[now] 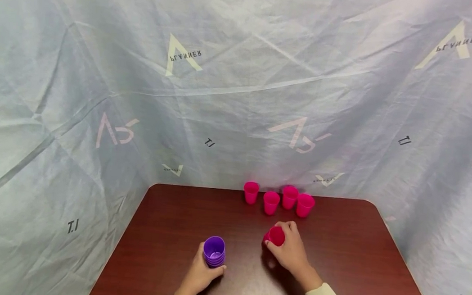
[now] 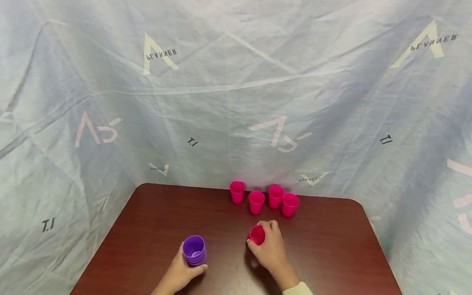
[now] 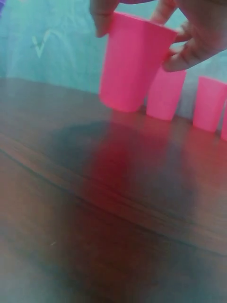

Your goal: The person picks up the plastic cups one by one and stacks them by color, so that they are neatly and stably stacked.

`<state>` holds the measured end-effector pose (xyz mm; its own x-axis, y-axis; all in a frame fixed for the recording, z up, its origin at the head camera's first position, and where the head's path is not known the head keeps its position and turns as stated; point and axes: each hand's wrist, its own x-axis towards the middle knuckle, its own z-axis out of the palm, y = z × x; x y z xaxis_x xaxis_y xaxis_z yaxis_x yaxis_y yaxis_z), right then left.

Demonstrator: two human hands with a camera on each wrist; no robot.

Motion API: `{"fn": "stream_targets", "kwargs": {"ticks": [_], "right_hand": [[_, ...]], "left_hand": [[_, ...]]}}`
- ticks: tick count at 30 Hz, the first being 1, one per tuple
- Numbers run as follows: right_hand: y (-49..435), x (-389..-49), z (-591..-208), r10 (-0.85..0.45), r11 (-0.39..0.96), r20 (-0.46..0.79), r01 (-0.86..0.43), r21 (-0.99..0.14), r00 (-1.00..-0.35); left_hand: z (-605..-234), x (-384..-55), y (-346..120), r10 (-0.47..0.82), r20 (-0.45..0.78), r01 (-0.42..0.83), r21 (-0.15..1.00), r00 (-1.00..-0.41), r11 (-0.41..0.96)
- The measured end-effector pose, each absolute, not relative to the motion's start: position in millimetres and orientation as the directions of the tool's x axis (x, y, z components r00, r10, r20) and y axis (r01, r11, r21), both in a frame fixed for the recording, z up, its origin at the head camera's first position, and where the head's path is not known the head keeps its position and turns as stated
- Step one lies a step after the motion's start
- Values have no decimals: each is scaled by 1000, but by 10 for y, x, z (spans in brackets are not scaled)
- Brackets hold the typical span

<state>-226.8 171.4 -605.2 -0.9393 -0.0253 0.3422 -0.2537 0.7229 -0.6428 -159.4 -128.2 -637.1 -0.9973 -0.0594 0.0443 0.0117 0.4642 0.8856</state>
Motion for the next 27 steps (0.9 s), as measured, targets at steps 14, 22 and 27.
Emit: {"fn": "stream_targets", "kwargs": {"ticks": [14, 22, 27], "right_hand": [[1539, -1812, -6111, -122, 652, 342, -335, -681, -932], [1507, -1727, -6187, -132, 696, 299, -303, -651, -945], [1486, -1682, -6199, -178, 756, 212, -272, -595, -961]], "left_hand": [[-6328, -1349, -1434, -37, -3, -24, 802, -999, 597], [-6232, -1115, -1382, 121, -217, -88, 757, -969, 647], [-6205, -1048, -1126, 248, -248, -58, 807, -936, 587]]}}
